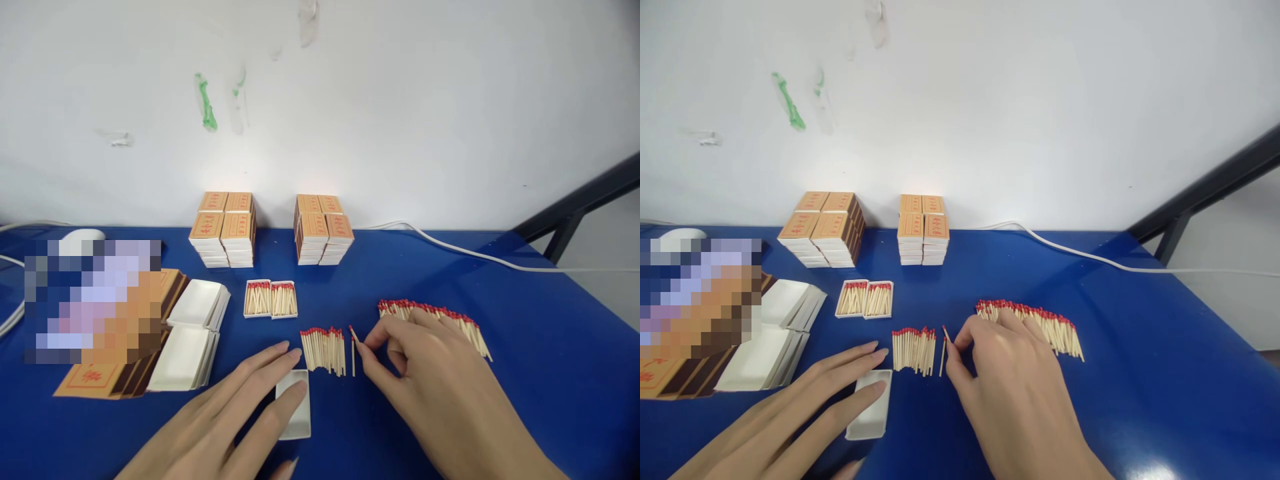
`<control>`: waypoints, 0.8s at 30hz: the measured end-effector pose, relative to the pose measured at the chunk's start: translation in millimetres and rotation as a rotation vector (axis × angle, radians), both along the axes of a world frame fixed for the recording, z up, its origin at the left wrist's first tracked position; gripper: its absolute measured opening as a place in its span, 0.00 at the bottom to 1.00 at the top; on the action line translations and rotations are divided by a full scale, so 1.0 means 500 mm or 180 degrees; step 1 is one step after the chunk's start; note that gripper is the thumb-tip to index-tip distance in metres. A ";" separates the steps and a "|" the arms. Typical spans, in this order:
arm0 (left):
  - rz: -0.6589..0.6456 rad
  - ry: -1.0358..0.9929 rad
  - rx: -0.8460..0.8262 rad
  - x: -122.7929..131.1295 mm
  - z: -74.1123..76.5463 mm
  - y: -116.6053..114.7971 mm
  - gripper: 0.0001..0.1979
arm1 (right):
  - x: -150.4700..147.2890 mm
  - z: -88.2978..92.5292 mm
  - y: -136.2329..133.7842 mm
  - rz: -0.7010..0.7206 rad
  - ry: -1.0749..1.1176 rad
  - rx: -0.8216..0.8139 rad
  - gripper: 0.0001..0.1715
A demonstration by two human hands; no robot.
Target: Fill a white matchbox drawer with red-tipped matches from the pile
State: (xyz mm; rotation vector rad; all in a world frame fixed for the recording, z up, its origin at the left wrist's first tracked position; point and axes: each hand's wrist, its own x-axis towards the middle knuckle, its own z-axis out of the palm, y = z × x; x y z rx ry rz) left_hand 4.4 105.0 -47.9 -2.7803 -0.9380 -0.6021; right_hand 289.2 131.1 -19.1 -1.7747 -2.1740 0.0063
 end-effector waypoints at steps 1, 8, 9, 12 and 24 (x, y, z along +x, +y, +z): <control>-0.0006 0.0002 0.0001 0.001 0.001 0.000 0.24 | 0.000 0.001 -0.001 0.0021 0.0000 -0.0010 0.16; 0.0016 0.0016 -0.0003 0.000 0.004 0.004 0.24 | -0.005 -0.001 -0.005 0.0024 0.0060 -0.0099 0.14; 0.0029 0.0035 -0.0028 0.000 0.003 0.004 0.24 | -0.005 -0.001 -0.005 0.0012 0.0051 -0.0110 0.14; 0.0050 0.0046 -0.0048 -0.002 0.001 0.002 0.24 | -0.003 0.001 -0.004 0.0000 0.0002 -0.0136 0.14; 0.0014 -0.0095 -0.0024 -0.003 0.000 0.002 0.23 | -0.010 0.006 -0.015 0.0208 0.0085 -0.0267 0.14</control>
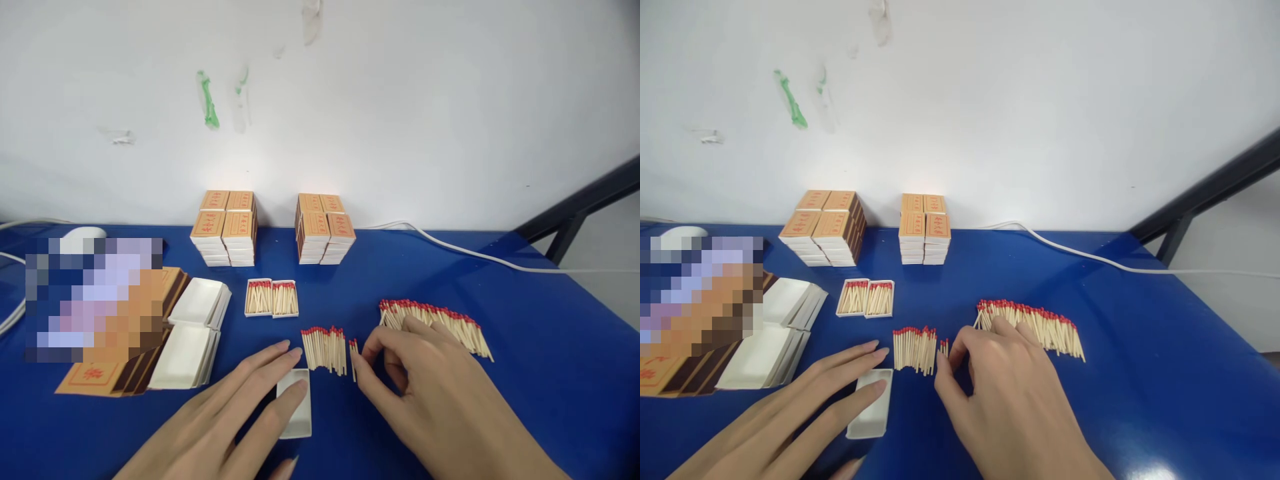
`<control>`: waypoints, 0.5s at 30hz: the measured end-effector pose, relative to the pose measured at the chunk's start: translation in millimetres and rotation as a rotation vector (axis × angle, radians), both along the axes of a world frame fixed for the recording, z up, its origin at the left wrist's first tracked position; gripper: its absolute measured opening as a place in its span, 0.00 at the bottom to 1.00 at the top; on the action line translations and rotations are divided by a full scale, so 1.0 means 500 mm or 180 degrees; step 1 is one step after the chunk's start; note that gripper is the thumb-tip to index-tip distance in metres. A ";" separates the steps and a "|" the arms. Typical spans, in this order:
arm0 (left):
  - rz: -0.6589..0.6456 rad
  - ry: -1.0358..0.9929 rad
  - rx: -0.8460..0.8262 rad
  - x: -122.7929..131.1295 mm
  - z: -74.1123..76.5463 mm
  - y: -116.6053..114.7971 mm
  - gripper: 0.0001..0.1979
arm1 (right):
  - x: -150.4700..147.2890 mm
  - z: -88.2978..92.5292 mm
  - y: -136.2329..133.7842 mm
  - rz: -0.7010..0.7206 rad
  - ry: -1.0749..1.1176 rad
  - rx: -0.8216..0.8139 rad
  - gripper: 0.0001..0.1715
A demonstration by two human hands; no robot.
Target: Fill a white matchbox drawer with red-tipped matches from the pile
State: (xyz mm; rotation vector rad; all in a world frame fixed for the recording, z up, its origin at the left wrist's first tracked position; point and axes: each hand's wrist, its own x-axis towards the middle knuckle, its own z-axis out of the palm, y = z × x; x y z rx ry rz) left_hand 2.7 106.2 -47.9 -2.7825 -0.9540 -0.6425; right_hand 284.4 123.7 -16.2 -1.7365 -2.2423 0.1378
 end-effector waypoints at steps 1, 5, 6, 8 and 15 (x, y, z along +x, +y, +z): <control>0.0001 0.0041 -0.0036 0.000 -0.001 0.001 0.23 | -0.001 0.000 0.000 0.0010 0.0001 0.0026 0.14; -0.0005 0.0077 -0.0081 0.001 -0.001 0.000 0.25 | -0.002 -0.002 0.004 0.0009 -0.0042 0.0060 0.14; -0.0013 0.0047 -0.0053 0.001 0.000 -0.001 0.24 | -0.002 -0.003 0.005 -0.0004 -0.0054 0.0052 0.14; -0.0019 0.0032 -0.0020 0.001 0.000 -0.003 0.24 | -0.004 -0.005 0.006 -0.0037 -0.0077 0.0036 0.14; -0.0018 0.0041 -0.0079 0.001 -0.001 0.001 0.26 | -0.013 -0.006 0.008 -0.0089 0.0135 -0.0047 0.12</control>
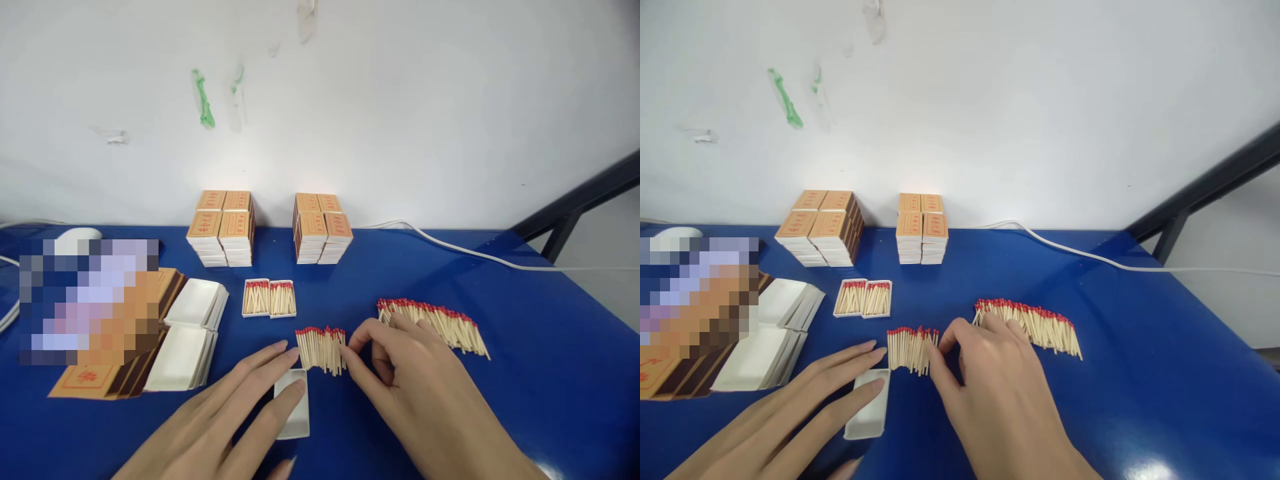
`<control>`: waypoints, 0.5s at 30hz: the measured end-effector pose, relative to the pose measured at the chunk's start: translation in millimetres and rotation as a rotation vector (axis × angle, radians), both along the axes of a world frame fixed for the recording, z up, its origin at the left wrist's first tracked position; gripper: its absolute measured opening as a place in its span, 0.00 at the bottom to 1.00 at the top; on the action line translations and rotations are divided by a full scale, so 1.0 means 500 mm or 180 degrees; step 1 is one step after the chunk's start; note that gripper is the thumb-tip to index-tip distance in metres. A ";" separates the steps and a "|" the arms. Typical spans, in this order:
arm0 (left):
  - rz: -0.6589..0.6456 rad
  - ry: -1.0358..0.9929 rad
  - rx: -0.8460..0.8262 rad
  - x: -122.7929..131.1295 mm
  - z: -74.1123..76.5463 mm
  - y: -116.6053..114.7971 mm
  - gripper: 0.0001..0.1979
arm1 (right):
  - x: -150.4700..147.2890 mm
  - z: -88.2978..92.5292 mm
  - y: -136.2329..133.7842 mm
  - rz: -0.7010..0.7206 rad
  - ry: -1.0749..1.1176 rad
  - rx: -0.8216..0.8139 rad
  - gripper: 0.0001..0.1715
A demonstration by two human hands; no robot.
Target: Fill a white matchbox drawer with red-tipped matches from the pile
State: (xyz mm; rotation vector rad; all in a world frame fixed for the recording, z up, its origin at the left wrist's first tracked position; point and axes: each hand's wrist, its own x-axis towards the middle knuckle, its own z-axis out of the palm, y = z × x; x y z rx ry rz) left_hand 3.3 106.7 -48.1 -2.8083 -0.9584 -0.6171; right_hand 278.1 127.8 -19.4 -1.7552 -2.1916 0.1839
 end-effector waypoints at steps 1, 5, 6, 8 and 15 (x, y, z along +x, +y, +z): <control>-0.0003 -0.0012 -0.0015 0.001 0.000 0.001 0.26 | 0.002 0.002 0.001 -0.0035 0.0031 0.0032 0.13; 0.0018 0.0043 -0.0034 0.003 0.000 0.002 0.28 | 0.016 0.009 0.009 -0.0293 -0.0135 0.0469 0.13; 0.0023 0.0084 -0.0040 0.003 0.000 0.000 0.28 | 0.021 0.009 0.011 -0.0331 -0.0266 0.0597 0.12; 0.0030 0.0136 -0.0038 0.000 0.001 -0.003 0.29 | 0.029 0.007 0.013 -0.0356 -0.0551 0.0807 0.11; 0.0014 0.0140 -0.0052 -0.005 -0.001 -0.004 0.28 | 0.041 0.003 0.012 -0.0304 -0.1248 0.0988 0.14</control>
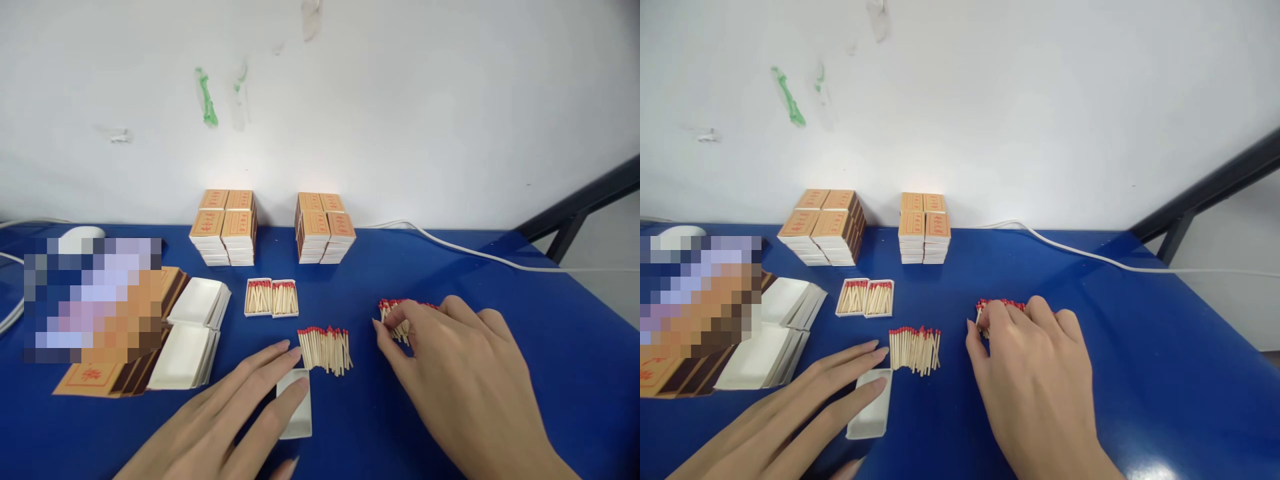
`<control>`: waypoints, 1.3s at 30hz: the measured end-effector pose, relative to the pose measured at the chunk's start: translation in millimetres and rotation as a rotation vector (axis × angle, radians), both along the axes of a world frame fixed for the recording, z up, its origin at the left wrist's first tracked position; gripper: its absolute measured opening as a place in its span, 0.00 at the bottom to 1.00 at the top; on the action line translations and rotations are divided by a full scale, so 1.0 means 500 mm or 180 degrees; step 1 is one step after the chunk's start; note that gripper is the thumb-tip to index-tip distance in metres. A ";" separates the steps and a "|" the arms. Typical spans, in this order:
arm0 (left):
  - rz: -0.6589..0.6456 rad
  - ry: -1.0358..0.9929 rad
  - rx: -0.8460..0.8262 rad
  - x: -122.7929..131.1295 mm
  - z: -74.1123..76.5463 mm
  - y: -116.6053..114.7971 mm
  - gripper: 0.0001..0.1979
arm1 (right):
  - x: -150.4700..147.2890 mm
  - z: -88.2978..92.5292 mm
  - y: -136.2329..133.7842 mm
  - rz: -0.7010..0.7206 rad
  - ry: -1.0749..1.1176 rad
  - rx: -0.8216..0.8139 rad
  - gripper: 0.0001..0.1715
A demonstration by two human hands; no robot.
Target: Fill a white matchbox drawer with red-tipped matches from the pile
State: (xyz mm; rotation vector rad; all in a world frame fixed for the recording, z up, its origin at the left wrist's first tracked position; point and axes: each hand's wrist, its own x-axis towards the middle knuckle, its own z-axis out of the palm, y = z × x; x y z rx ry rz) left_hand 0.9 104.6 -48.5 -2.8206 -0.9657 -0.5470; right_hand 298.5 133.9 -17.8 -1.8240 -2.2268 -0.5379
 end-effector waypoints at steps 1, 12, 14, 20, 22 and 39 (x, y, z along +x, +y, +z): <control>-0.0007 -0.0016 0.0012 0.001 0.000 0.001 0.28 | 0.000 0.000 0.000 0.0025 0.0020 -0.0029 0.14; -0.0015 -0.0082 0.0012 0.006 0.006 0.003 0.27 | -0.013 0.003 -0.008 0.0259 0.0896 -0.0623 0.10; -0.0007 -0.0109 0.0066 0.007 0.007 0.004 0.27 | -0.016 0.004 -0.010 0.0304 0.0966 -0.0696 0.10; -0.0030 0.0091 0.0121 0.008 0.004 0.008 0.28 | -0.022 0.009 -0.014 0.0426 0.1295 -0.0899 0.10; -0.0068 0.0152 0.0148 0.006 0.004 0.008 0.29 | -0.019 0.010 -0.012 0.0363 0.1300 -0.0755 0.10; -0.0219 0.0382 0.0235 0.006 0.008 0.015 0.31 | -0.027 0.003 -0.006 0.0548 0.1128 -0.0777 0.10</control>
